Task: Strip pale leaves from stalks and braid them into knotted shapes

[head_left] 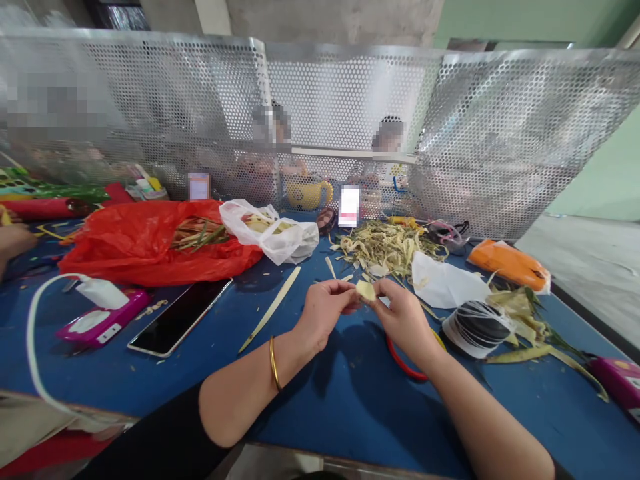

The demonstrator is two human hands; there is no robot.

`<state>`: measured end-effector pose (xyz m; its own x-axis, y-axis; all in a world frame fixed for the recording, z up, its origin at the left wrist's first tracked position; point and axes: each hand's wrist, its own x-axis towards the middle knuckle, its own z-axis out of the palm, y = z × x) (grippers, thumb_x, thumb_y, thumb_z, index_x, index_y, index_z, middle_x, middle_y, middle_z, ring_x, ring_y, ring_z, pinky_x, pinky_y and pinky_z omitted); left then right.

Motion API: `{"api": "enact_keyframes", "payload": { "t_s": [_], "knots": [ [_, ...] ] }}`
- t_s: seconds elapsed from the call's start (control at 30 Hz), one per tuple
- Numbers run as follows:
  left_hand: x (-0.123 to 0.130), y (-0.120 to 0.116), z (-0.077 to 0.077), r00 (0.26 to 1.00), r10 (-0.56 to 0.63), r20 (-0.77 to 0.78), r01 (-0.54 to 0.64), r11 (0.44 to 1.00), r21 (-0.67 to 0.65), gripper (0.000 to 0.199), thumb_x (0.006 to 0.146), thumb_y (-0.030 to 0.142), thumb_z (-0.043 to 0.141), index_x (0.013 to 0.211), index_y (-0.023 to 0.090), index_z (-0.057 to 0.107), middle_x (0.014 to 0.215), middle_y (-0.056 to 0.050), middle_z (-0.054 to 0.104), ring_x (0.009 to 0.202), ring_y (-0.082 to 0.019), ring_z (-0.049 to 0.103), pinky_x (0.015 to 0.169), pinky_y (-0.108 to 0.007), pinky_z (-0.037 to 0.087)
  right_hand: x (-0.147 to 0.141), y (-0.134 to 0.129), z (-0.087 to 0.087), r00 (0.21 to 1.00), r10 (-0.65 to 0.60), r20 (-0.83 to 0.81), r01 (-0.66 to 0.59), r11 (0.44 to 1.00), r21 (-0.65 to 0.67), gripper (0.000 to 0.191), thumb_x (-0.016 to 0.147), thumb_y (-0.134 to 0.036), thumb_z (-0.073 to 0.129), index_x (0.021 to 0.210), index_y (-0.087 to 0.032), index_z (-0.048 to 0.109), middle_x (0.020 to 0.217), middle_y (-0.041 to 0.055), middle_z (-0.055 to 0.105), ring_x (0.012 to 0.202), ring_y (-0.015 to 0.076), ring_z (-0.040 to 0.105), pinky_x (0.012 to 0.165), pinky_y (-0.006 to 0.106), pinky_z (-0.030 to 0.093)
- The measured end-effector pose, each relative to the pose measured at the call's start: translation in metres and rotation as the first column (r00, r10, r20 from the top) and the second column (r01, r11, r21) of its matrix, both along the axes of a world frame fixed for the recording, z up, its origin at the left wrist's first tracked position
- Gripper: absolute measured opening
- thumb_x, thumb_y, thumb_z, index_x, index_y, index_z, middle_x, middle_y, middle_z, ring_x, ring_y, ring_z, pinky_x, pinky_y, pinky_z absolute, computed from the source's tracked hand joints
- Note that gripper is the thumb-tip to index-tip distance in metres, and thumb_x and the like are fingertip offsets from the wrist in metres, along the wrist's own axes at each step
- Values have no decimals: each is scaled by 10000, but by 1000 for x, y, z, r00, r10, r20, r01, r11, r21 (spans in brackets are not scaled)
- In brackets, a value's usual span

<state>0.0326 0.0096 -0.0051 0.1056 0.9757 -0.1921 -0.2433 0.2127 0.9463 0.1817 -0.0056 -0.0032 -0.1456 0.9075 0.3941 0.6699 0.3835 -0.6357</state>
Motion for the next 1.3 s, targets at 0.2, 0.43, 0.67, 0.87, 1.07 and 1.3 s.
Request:
{"api": "enact_keyframes", "payload": {
  "t_s": [0.2,0.43,0.67,0.87,1.07,1.3],
  "knots": [
    [0,0,0,1000,-14,-14,14,999,32,170,636,277,788,669,132,706,605,-21,669,593,-115,613,626,-228,461,-1,2,-4,975,-42,-220,18,994,-109,114,781,-277,592,706,-216,531,652,-15,610,615,155,548,591,266,394],
    [0,0,-1,996,-80,-25,80,997,-15,254,551,305,837,697,141,707,654,-30,678,620,-133,611,614,-242,462,-1,3,-6,938,-68,-340,21,990,-139,151,733,-234,617,778,-229,473,652,-49,555,600,137,519,557,251,391],
    [-5,4,-1,981,-144,130,167,967,-193,229,574,261,843,717,152,701,646,-9,654,585,-107,592,596,-216,471,-2,5,-5,884,4,-467,-101,978,-183,194,711,-256,671,702,-220,481,609,-59,499,586,123,461,567,257,377],
    [-6,5,3,991,-85,106,105,973,-204,202,585,220,828,699,134,684,615,-15,647,578,-110,604,591,-222,481,-4,5,-2,844,55,-533,-174,969,-176,145,721,-288,663,719,-211,540,643,-31,563,612,136,510,585,270,401],
    [-5,2,1,994,-113,10,113,993,-41,238,576,289,824,684,135,678,625,-24,645,592,-127,595,559,-234,455,-2,4,-3,897,71,-437,-148,978,-146,74,764,-253,614,738,-206,563,641,-25,584,614,141,523,590,271,404],
    [-7,5,-1,985,-87,149,108,984,-143,131,600,194,777,660,143,672,603,-17,632,574,-112,577,597,-229,463,-3,0,1,960,174,-217,-169,985,41,68,824,-204,599,831,-218,666,807,24,673,785,186,617,744,311,479]
  ]
}}
